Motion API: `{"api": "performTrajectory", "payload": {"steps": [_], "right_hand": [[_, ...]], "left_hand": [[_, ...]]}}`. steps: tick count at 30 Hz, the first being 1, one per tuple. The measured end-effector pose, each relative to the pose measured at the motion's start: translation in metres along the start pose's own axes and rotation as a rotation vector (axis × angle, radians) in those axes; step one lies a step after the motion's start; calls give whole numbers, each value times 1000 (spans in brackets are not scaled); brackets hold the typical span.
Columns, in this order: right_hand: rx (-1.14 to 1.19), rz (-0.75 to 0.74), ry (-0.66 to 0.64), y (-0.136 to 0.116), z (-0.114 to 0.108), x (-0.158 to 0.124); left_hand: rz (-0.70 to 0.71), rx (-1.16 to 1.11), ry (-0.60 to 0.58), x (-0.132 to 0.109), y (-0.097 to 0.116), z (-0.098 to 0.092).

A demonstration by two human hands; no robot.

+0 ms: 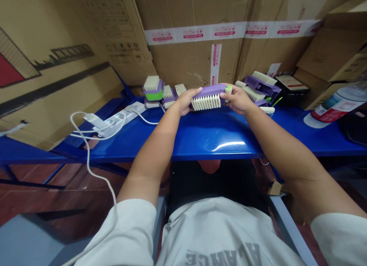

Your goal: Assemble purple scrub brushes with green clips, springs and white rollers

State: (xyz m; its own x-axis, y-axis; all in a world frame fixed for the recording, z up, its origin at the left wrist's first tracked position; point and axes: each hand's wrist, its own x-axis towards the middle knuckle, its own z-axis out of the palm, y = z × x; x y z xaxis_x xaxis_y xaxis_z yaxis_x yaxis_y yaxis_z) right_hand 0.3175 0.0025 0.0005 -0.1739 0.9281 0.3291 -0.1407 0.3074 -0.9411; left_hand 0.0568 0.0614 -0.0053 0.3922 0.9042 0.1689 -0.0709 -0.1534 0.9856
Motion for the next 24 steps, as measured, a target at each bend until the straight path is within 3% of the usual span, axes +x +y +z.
{"api": "performTrajectory", "payload": {"steps": [2,4,9,14,24], "right_hand": [[2,-21,3,-1,-2,0],[11,-49,15,-1,-4,2],[80,-112,85,0,-2,5],[108,-22,173,-7,8,3],[32,79,260,-3,18,3]], "left_hand": [[-109,-77,-95,-6,4,5],[-105,-119,-113,-11,7,10],[-23,-172,6,-13,10,16],[27,-78,61,-13,10,20],[30,182,-64,-16,10,21]]}}
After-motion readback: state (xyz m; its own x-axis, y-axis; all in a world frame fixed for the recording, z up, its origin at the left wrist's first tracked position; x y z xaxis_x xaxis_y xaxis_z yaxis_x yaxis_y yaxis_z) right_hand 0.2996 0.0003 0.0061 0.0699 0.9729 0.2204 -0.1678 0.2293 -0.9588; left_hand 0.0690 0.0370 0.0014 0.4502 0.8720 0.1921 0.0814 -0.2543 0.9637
